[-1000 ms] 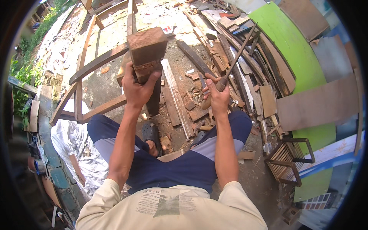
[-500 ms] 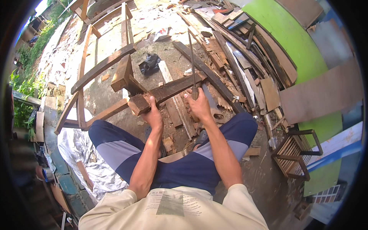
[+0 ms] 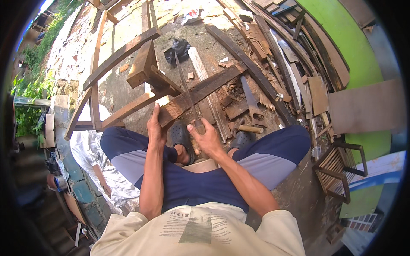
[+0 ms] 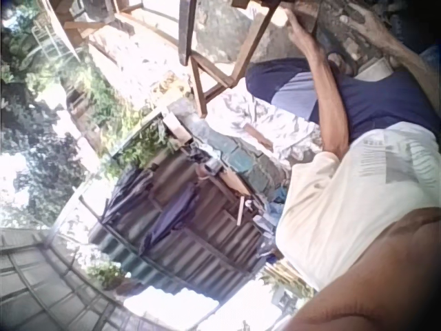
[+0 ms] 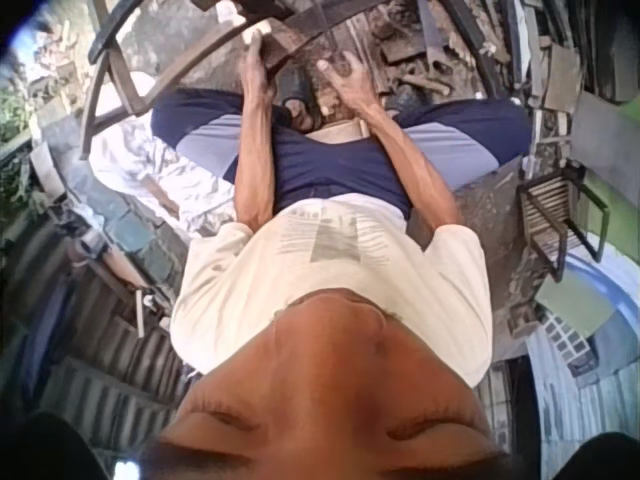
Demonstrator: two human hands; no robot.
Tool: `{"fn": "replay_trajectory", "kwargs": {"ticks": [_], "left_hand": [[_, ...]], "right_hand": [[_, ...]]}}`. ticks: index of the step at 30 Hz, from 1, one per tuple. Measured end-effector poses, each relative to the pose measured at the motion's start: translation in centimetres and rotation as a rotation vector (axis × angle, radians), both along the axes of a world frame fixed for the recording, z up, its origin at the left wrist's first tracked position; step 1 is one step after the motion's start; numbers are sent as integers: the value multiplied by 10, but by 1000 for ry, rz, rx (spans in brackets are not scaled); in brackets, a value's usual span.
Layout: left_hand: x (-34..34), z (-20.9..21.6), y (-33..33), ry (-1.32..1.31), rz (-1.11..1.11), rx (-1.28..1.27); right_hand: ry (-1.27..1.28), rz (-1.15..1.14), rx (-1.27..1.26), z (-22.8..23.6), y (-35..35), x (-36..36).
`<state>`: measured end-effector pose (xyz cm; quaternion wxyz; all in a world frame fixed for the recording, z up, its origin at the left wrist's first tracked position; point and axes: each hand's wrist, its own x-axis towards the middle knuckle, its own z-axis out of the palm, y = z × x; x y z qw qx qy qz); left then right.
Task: The person sits cross-legged on the ground and uses a hammer and chisel to split a small piece of wood. They repeatedly strike the chisel to separate the wood into smaller pieces, then use a hand saw to cut the wood further.
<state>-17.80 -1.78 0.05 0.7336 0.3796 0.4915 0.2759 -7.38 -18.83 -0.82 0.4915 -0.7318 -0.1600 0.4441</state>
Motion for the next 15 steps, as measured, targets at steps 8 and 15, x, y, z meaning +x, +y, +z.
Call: {"fn": "replay_trajectory", "kwargs": {"ticks": [8,15], "left_hand": [[-11,-36,-15,-11,151,124],[-14,-24,-8,-35,102,207]], "right_hand": [[356,-189,371,-5,0,-2],[296,-194,306,1,2,12]]}}
